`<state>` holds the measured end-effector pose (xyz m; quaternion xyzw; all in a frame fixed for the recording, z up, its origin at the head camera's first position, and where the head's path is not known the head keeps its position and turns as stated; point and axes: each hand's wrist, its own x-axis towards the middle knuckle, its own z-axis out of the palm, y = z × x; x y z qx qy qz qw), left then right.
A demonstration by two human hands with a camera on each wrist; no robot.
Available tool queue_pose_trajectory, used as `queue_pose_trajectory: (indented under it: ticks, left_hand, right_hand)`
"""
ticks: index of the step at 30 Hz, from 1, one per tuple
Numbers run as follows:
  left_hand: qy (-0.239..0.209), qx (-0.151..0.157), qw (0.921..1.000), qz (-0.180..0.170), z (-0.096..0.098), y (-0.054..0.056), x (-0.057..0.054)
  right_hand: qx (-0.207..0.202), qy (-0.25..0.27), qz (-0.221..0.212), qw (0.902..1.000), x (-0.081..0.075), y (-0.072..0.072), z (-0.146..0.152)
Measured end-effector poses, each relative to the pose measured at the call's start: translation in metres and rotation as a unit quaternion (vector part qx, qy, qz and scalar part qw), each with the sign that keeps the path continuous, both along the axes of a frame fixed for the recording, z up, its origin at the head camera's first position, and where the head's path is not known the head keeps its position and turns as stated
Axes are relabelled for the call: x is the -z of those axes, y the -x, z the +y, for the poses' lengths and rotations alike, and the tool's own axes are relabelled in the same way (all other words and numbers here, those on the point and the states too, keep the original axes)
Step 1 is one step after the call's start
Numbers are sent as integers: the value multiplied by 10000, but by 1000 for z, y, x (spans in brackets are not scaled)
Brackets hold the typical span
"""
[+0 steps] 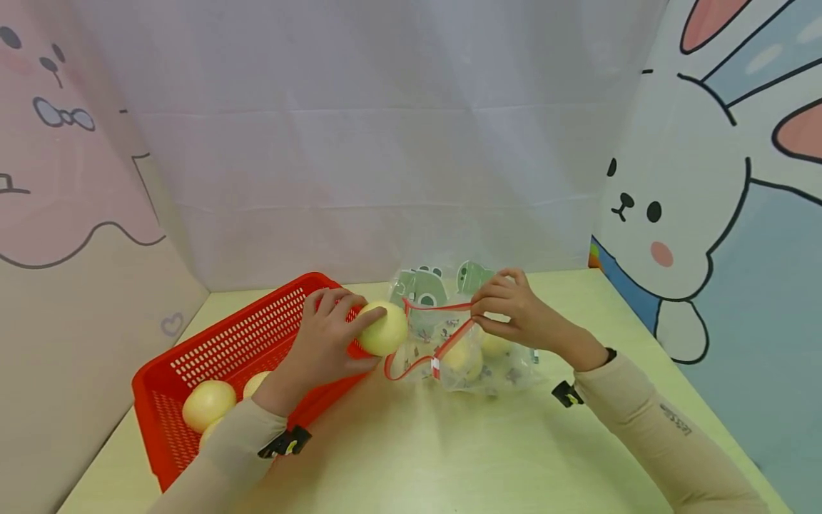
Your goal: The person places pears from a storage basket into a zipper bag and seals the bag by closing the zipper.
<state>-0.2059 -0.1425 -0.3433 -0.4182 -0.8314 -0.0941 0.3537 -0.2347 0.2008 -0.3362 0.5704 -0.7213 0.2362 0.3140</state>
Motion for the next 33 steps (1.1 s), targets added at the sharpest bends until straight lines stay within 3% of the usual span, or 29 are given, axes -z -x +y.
queue_pose_trajectory:
  ticks: [13,19,24,29,33]
  left_hand:
    - [306,326,9989,-113,34,0,13]
    - [669,176,9974,-186,45,5,22]
    - [1239,-55,9901,-652,51,7,31]
    - [1698,-310,9765,-1295,53,7,36]
    - [1814,-412,9714,-1477,52,6,39]
  right_hand:
    - [2,-40,-47,10000,1,-1,-2]
    - [0,-26,20,10000,1,0,-4]
    - [-5,-30,24,10000,-1,-1,-4]
    - [-44,46,96,9999,-2,0,-3]
    - [-10,-23,35,10000,-2,0,-2]
